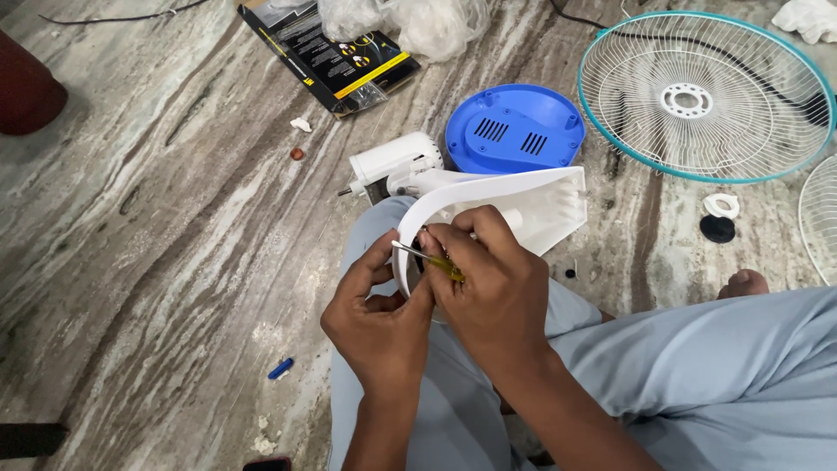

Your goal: The person sits on the floor and uses a screwdriver to work on the internal wiring of a white plastic fan housing. They manipulate wires and components inside the casing, occasionally reaching for parts on the floor.

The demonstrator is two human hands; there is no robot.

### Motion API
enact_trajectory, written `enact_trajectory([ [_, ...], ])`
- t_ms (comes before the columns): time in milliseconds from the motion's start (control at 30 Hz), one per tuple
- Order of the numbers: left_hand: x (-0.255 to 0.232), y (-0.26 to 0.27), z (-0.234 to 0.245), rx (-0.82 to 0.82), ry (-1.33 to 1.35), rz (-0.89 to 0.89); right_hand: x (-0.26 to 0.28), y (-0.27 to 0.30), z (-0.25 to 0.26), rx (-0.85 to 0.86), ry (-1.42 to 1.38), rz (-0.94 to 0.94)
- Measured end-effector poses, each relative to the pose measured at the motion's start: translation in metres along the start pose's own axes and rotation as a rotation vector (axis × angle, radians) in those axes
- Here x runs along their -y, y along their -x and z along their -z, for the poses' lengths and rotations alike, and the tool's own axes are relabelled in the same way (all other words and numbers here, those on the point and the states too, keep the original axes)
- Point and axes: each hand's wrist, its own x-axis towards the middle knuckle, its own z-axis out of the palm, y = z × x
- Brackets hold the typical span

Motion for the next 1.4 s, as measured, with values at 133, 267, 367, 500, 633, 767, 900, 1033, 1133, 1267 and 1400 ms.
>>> enact_trajectory([
  [133,-0.001,-0.001,-0.001,-0.010,-0.019,0.023,0.001,-0.001,0.001,0.009,-0.009,0.000],
  [267,-0.002,-0.002,0.001,-0.009,-0.020,0.018,0.003,-0.002,0.002,0.001,-0.021,-0.003],
  [367,-0.001,-0.002,0.002,-0.012,-0.032,-0.027,0.001,-0.002,0.004,-0.016,-0.058,0.006],
  [500,-0.004,-0.003,0.001,-0.037,0.000,0.038,0.001,-0.007,0.008,-0.008,-0.140,-0.113],
  [633,-0.010,-0.008,0.002,-0.027,0.034,0.073,0.004,-0.021,0.028,0.215,-0.493,-0.551],
  [767,-0.010,-0.008,0.004,-0.029,0.062,0.094,0.003,-0.030,0.077,0.414,-0.434,-0.295],
  [900,-0.009,-0.008,0.004,-0.010,0.094,0.074,0.000,-0.034,0.089,0.343,-0.329,-0.232],
  [1033,-0.009,-0.007,0.007,-0.013,0.056,0.041,-0.005,-0.026,0.080,0.180,-0.386,-0.389],
  [1133,-0.013,-0.010,0.006,-0.028,0.064,0.056,-0.005,-0.018,0.073,0.124,-0.446,-0.514],
  [1267,-0.015,-0.006,0.002,-0.019,0.060,0.095,-0.007,-0.003,0.063,0.045,-0.606,-0.444],
  [1400,-0.009,0.001,-0.007,-0.030,0.045,0.000,-0.009,0.007,0.058,0.013,-0.490,-0.346],
])
